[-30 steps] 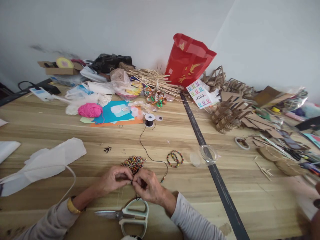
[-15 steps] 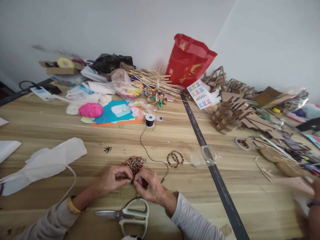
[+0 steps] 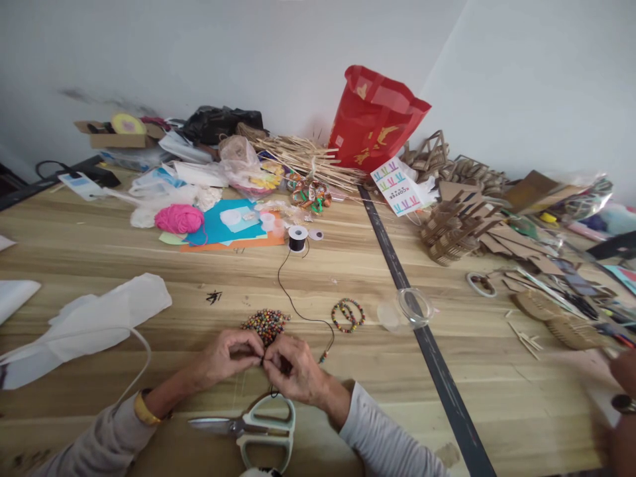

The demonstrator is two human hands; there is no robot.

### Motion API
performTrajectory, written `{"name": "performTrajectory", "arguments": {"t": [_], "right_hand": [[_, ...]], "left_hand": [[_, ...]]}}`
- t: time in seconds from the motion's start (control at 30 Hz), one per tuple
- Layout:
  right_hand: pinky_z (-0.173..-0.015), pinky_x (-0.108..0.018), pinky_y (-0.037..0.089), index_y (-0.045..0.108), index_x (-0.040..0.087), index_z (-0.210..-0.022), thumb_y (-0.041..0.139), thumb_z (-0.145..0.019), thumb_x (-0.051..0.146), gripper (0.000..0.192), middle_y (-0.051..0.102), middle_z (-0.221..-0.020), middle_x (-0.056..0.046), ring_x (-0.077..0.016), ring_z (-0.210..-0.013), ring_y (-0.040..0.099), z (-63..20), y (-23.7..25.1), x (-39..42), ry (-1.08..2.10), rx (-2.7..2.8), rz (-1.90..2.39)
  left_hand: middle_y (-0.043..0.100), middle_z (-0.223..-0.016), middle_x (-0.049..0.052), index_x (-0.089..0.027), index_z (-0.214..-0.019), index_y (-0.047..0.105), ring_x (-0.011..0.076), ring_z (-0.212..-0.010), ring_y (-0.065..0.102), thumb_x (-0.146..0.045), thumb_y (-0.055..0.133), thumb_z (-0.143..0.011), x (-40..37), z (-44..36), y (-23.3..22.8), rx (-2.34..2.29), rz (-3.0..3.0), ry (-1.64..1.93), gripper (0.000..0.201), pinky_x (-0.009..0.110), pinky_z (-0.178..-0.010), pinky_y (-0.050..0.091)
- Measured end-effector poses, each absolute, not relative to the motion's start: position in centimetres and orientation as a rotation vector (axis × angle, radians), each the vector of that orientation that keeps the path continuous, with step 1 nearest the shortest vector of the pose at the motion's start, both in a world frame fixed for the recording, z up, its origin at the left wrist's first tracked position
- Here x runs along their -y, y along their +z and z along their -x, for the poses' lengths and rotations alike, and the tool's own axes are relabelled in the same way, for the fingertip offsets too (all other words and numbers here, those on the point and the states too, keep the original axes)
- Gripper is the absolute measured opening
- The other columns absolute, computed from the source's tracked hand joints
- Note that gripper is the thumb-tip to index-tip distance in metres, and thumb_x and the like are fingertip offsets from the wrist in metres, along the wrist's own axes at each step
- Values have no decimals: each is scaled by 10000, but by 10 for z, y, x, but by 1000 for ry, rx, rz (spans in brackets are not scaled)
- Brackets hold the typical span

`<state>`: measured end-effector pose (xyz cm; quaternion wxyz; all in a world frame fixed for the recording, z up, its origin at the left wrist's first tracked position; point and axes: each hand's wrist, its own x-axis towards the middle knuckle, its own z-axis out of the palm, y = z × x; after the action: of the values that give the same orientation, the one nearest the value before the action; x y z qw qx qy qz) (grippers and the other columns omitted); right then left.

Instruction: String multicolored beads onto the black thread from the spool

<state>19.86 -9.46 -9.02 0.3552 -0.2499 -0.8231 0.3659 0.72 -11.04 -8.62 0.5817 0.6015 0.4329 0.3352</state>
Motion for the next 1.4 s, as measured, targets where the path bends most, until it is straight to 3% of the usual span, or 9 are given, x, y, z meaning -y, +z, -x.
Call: {"name": "performTrajectory", "arguments": {"t": [1.4], "right_hand": [[-517, -192, 351, 545, 165, -764, 497, -827, 167, 79, 503, -616, 7, -94, -547, 443, -200, -90, 95, 960, 2105, 679]], "left_hand": [[655, -748, 60, -106, -708, 633, 155, -715, 617, -203, 633, -673, 111, -7, -86, -1063, -1399, 798, 103, 253, -705, 511]]}}
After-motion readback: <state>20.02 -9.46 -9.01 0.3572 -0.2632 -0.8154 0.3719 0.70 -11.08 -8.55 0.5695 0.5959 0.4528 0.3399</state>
